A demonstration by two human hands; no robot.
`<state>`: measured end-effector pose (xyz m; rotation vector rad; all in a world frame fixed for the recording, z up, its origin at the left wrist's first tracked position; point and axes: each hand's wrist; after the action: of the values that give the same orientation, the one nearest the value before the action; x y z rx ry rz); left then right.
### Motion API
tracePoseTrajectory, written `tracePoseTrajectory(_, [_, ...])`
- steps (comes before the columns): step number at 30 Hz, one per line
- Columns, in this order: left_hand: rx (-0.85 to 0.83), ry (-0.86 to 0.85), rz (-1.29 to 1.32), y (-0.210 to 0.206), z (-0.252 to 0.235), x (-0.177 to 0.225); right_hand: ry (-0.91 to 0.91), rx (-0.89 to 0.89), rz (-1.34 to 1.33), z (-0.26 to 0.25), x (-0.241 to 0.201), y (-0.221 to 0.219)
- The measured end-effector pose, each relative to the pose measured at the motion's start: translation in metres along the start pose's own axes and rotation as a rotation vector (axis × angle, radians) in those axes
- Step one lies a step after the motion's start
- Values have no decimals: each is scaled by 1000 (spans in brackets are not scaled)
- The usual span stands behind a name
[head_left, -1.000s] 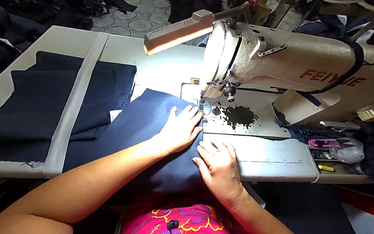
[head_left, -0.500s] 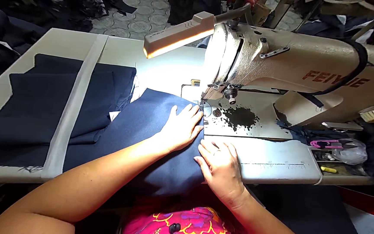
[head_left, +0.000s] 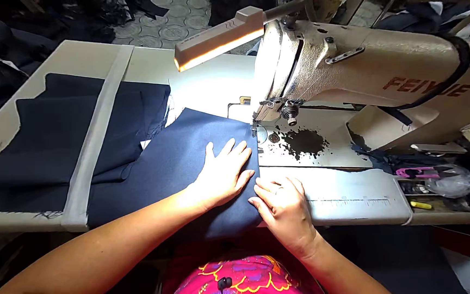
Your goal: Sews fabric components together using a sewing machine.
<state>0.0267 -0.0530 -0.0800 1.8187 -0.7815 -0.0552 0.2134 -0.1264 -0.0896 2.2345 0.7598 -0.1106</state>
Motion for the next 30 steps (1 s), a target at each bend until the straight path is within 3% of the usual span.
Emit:
tracePoseTrajectory(9, [-44,-7,9,-3,-34,-21,8,-32,37,-25,11,-19])
tracePoseTrajectory(13, [-144,16,-47,10,-38,-13,23,-37,11,-24,12,-20])
tracePoseTrajectory(20, [67,-96,38,17,18,36,16,-96,-215,-32,33,-12])
tracePoseTrajectory(25, [169,-76,28,9,56,57,-44,-335,-417,-61,51,2])
tracePoseTrajectory(30, [307,-98,95,2,56,49,183,-412,-435,-76,63,-3])
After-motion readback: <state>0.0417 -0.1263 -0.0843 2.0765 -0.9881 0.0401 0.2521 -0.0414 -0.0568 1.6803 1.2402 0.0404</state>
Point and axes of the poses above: each hand's wrist, its own z-axis away from the middle knuckle, its own y-axis out of the back of the hand, x = y × z, and after that the axes turned 15 degrees about x, right-handed
